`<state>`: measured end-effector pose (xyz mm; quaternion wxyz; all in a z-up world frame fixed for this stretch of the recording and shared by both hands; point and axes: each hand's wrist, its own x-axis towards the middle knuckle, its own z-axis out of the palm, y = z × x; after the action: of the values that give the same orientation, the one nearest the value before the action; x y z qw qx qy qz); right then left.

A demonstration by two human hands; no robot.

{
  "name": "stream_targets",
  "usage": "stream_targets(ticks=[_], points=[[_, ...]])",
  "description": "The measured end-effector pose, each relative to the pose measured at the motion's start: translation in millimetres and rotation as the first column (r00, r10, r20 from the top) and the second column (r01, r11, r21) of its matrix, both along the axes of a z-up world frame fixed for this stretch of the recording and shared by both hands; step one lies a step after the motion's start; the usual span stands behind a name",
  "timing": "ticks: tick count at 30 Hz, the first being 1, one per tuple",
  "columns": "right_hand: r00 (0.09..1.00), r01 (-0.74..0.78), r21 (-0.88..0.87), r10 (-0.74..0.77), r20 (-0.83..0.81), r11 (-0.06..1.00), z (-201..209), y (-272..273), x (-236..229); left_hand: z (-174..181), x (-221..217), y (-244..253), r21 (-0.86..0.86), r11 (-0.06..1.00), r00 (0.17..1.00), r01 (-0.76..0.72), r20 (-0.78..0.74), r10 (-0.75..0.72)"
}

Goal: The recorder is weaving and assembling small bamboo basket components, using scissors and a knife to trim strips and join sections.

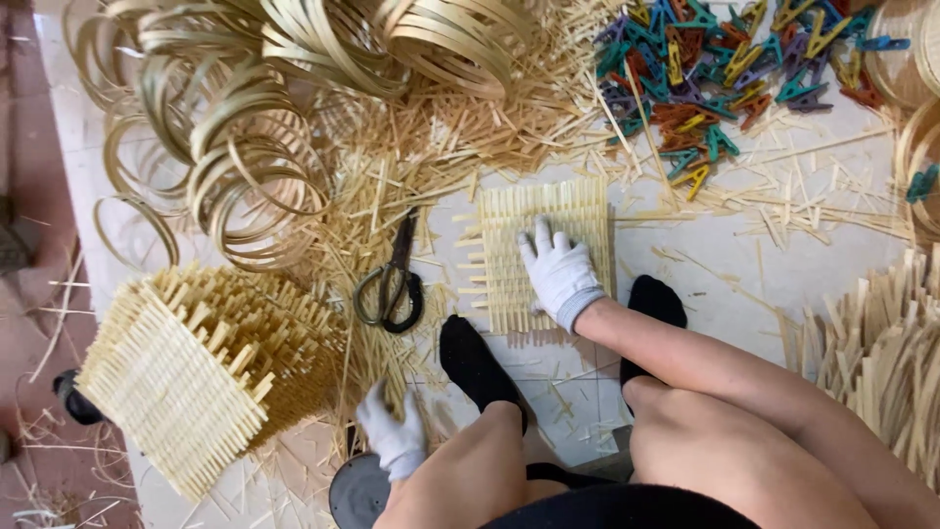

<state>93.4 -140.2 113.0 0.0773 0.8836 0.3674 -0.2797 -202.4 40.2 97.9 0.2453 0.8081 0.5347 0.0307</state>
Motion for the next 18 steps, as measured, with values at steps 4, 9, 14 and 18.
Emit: stream_targets(ticks=[4,9,14,18], points=[[1.000,0.002,0.004,-0.002,0.013,1.000,-2,0,-3,13,74,21,0.212,0.932,0.880,0.294,0.321,-0.351],[0.999,0.000,-0.001,0.000,0.035,1.000,1,1,-3,-17,188,132,0.136,0.984,0.908,0.112,0.388,-0.157],[1.000,0.009,-0.035,-0.009,0.004,0.999,6,2,0,-42,239,194,0.061,0.998,0.901,0.011,0.432,-0.037],[0.999,0.015,-0.061,-0.018,-0.047,0.998,7,3,4,-4,226,146,-0.258,0.964,0.843,-0.056,0.506,0.184]])
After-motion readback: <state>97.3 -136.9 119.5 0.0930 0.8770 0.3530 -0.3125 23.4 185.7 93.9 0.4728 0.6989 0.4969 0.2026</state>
